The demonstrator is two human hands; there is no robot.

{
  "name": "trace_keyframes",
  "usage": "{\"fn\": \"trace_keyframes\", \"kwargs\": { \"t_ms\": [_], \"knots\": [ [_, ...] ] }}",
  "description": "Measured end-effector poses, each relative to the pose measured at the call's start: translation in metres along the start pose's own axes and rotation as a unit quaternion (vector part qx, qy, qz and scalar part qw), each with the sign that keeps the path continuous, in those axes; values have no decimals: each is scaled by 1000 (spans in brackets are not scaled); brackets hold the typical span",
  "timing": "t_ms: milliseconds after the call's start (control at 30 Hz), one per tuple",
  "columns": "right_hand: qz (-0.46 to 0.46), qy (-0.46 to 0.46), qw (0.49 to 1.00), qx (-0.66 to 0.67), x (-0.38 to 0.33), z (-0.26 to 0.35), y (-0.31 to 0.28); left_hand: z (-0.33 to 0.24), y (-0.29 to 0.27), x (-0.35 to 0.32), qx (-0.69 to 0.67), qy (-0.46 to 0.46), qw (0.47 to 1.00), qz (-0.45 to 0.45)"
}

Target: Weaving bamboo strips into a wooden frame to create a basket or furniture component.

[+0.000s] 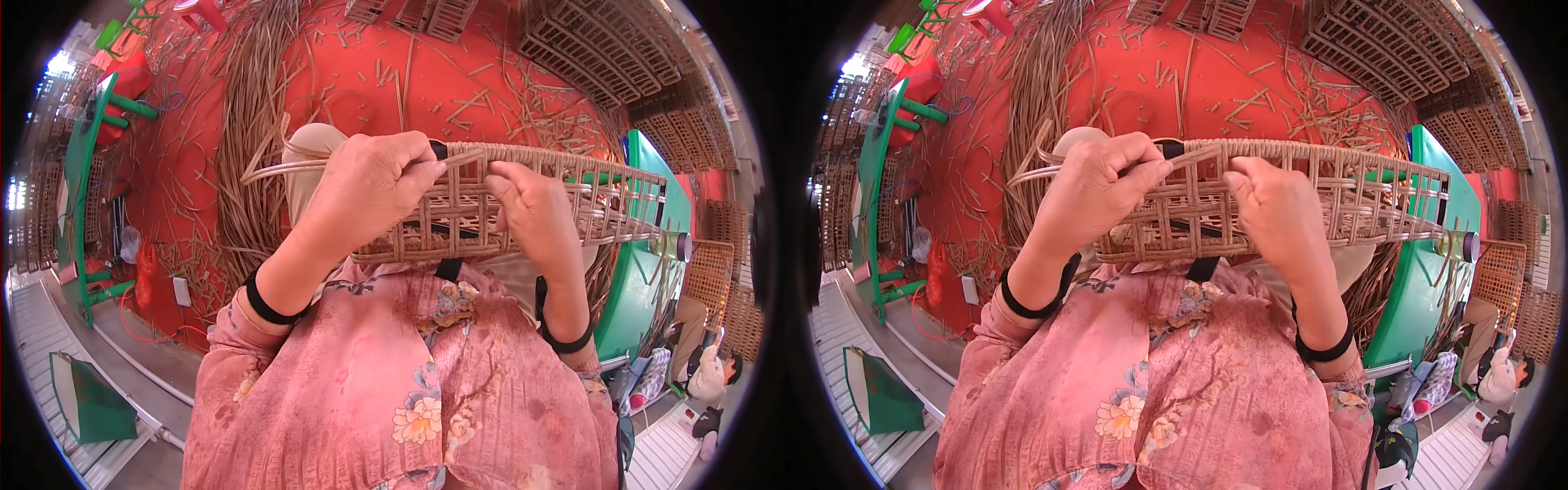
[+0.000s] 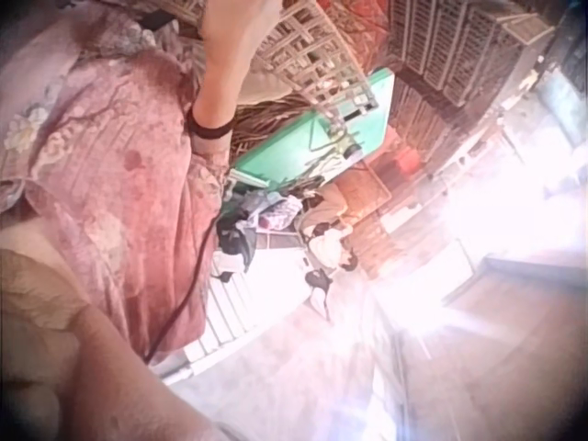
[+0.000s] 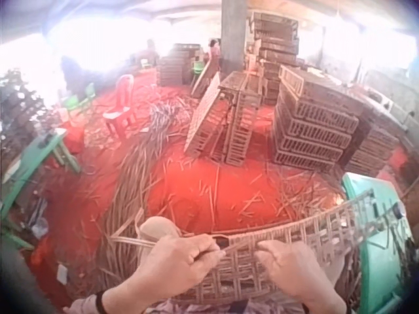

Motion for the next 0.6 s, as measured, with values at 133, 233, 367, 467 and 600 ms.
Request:
{"fn": "trace_keyframes", "kwargs": {
  "t_ms": [133, 233, 367, 467, 600],
  "knots": [
    [78, -2, 993, -86, 6, 9, 1, -4, 0, 1, 156, 35, 987, 23],
    [112, -2, 990, -81, 14, 0, 2, -5, 5, 6, 187, 49, 981, 8],
    [181, 123, 973, 76, 16, 11, -5, -8, 13, 9, 160, 45, 985, 40],
    [44, 60, 988, 134, 3, 2, 6, -8, 17, 13, 147, 62, 986, 45],
    [7, 57, 996, 70, -4, -5, 0, -4, 15, 12, 47, 134, 990, 6]
  ]
}}
Point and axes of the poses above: each hand's wrist, its own x-axis towards the middle knuckle, its own y-axis out of the palm, z = x × y, the point moved 1 cm from there along x, towards the middle knuckle, and after that the axes turned 7 degrees about -x, right-handed, at the moved point
